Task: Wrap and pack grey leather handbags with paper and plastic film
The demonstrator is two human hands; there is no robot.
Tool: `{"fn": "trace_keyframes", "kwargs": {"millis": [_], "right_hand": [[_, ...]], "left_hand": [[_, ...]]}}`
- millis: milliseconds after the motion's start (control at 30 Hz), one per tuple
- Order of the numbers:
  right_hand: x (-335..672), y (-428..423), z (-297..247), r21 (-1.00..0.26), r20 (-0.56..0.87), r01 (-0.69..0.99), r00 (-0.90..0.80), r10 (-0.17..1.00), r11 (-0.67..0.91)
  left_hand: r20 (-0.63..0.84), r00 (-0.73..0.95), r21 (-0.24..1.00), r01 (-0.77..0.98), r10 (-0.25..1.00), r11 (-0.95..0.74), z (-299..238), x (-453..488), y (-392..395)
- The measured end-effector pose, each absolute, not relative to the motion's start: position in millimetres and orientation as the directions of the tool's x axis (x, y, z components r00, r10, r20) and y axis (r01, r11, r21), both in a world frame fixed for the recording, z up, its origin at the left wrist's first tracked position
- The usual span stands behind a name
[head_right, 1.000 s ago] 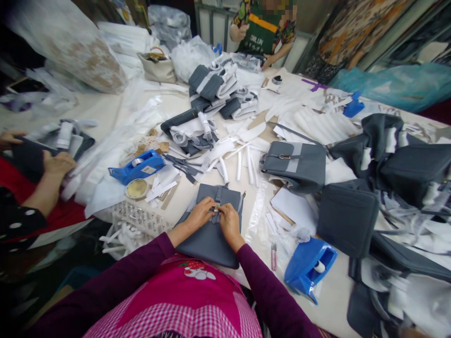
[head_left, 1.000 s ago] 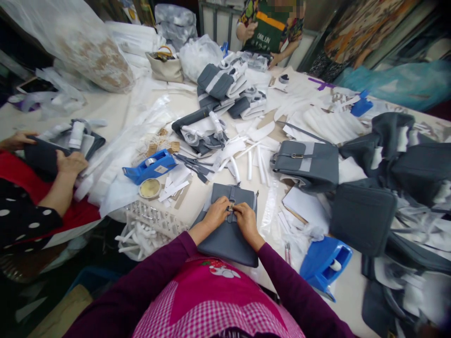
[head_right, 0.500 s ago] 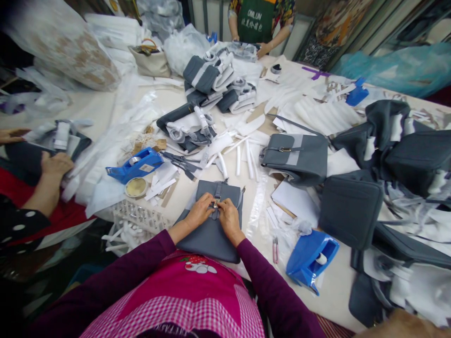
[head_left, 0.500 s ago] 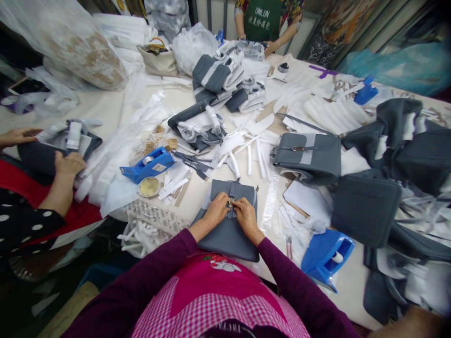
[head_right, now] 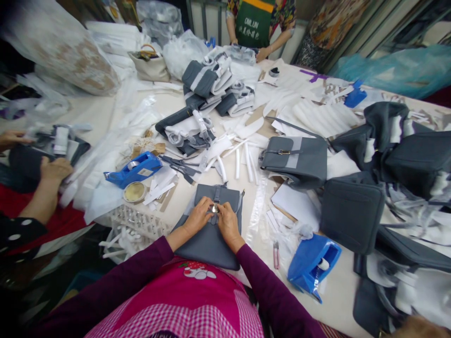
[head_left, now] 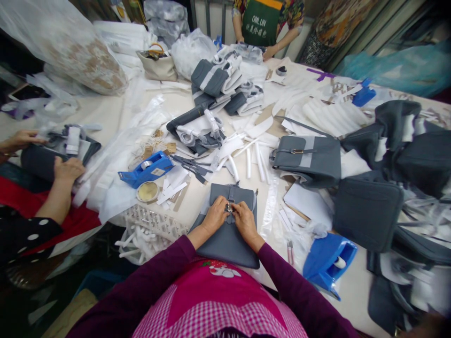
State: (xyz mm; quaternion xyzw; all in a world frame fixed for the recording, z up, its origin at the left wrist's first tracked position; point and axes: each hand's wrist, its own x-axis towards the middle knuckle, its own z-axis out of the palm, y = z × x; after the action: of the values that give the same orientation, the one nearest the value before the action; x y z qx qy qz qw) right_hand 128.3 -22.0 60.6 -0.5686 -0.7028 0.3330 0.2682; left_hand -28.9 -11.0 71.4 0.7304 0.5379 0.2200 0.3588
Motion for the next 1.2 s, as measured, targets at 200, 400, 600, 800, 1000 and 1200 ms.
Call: {"fn": "trace_keyframes", "kwargs": {"millis": [200,400,600,800,1000,1200], "right_hand": [[129,-21,62,-0.783,-0.002,0.607,-0.217,0.976,0.134],[127,-18,77,-0.598,-0.017,0.76,-0.329,0.944,0.254],[118,-11,96,-0.314,-0.146,0.813,-0.552,0.821,0.491],[106,0,102,-0.3,-0.216,0.757,-0.646,0.732,0.58],[107,8,98,-0.434,-0.175,0.723,-0.653,0.737,0.537],[127,17,80,-0.49,-0.128,0.799,-0.461,0.878,0.349]], "left_hand": [[-0.063,0.334,0.766,0.621,0.941,-0.169,74,-30,-10],[-0.075,0.332,0.782,0.604,0.94,-0.151,75,-30,-9],[-0.068,0.347,0.8,0.579,0.935,-0.156,73,-32,-8],[-0.048,0.352,0.802,0.571,0.935,-0.174,71,-32,-7],[-0.066,0.342,0.805,0.573,0.937,-0.152,67,-32,-6],[-0.085,0.347,0.816,0.562,0.934,-0.134,69,-34,-6]]}}
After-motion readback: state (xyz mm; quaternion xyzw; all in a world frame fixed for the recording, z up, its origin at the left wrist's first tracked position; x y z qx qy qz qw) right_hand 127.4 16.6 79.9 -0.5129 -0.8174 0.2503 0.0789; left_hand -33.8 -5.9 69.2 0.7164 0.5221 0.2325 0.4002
